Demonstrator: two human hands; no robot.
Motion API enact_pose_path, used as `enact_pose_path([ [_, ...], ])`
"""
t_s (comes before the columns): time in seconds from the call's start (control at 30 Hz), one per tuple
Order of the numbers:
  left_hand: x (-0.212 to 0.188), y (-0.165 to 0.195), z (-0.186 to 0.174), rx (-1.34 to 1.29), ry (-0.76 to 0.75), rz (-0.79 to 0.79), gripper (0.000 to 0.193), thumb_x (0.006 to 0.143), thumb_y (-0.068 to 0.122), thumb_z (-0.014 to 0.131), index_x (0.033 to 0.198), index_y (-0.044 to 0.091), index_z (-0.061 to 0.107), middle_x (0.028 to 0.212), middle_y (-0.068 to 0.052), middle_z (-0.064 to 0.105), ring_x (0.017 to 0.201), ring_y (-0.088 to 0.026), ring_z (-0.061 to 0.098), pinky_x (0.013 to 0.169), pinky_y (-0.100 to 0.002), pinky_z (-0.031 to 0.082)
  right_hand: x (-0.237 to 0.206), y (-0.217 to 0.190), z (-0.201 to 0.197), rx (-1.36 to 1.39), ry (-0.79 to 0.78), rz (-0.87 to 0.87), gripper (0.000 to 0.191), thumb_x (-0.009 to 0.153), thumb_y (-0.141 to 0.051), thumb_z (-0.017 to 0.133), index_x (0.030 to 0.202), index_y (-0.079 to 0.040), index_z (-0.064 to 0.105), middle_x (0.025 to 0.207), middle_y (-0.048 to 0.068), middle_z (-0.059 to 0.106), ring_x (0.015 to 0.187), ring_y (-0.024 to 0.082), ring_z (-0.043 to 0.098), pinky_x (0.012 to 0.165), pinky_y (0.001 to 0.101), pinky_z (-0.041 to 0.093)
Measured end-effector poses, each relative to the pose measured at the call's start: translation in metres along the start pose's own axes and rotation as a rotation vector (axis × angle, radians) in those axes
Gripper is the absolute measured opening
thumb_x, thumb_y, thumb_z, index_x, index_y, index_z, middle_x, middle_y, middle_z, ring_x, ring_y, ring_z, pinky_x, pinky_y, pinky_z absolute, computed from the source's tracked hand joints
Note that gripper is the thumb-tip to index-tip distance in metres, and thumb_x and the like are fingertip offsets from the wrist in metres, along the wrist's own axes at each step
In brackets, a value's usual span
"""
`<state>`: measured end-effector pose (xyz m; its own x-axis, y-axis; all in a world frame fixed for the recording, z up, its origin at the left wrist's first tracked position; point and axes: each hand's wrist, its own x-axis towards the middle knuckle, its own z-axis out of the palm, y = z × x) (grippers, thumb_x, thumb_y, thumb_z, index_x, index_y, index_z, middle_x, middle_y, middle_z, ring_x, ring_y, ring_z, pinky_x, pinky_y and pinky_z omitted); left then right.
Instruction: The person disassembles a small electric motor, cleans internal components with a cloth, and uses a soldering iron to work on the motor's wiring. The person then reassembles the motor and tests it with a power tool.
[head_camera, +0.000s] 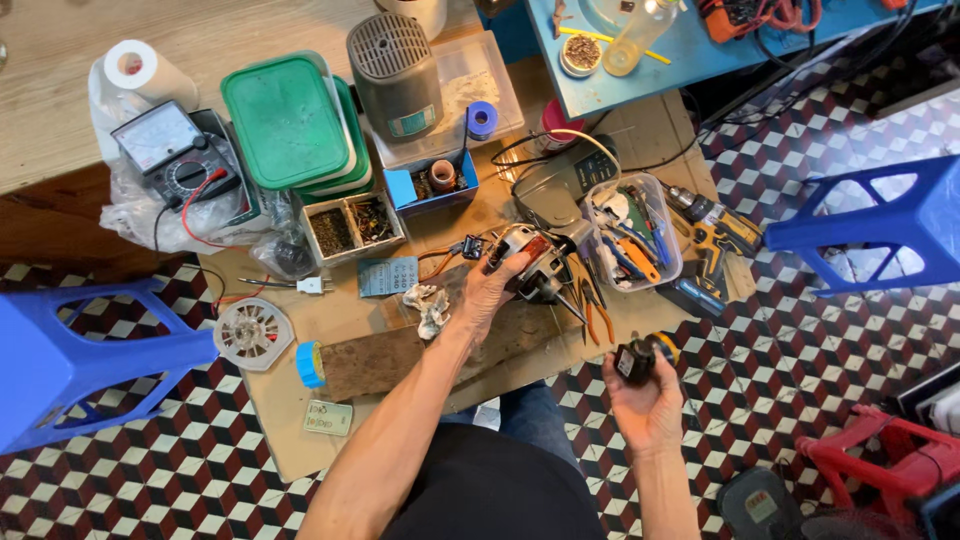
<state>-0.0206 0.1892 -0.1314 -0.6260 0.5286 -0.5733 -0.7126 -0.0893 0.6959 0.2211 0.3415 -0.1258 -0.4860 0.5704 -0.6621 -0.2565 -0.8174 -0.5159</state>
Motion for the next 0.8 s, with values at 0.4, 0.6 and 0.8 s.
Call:
enact_pose_path([
  [0.4, -0.002, -0.007, 0.012, -0.135, -0.059, 0.005, 0.057, 0.079, 0.035, 0.082, 0.128, 0.012, 0.062, 0.114, 0.000, 0.072, 0.103, -0.014, 0.067, 0.091, -0.036, 0.055, -0.003, -0.045, 0.024, 0.102, -0.162, -0.019, 0.053, 0.097, -0.044, 0.073, 0.121, 0.002, 0.062, 0.105, 0.016, 0.065, 0.091, 0.027, 0.064, 0.075, 0.0325, 0.054],
  [0.6, 0.000, -0.009, 0.011, -0.070, -0.018, 0.009, 0.062, 0.077, 0.038, 0.083, 0.130, 0.013, 0.060, 0.114, 0.000, 0.071, 0.102, -0.014, 0.067, 0.090, -0.036, 0.056, -0.008, -0.046, 0.024, -0.003, -0.124, -0.072, 0.041, 0.095, -0.030, 0.072, 0.122, 0.000, 0.061, 0.113, 0.015, 0.069, 0.097, 0.026, 0.069, 0.080, 0.0319, 0.057],
  [0.8, -0.004, -0.010, 0.008, -0.004, 0.010, -0.031, 0.065, 0.076, 0.041, 0.083, 0.130, 0.014, 0.059, 0.115, -0.001, 0.070, 0.104, -0.013, 0.066, 0.089, -0.034, 0.055, -0.003, -0.046, 0.028, -0.132, -0.100, -0.126, 0.036, 0.091, -0.007, 0.075, 0.121, 0.004, 0.059, 0.114, 0.016, 0.068, 0.103, 0.028, 0.070, 0.090, 0.0328, 0.059],
])
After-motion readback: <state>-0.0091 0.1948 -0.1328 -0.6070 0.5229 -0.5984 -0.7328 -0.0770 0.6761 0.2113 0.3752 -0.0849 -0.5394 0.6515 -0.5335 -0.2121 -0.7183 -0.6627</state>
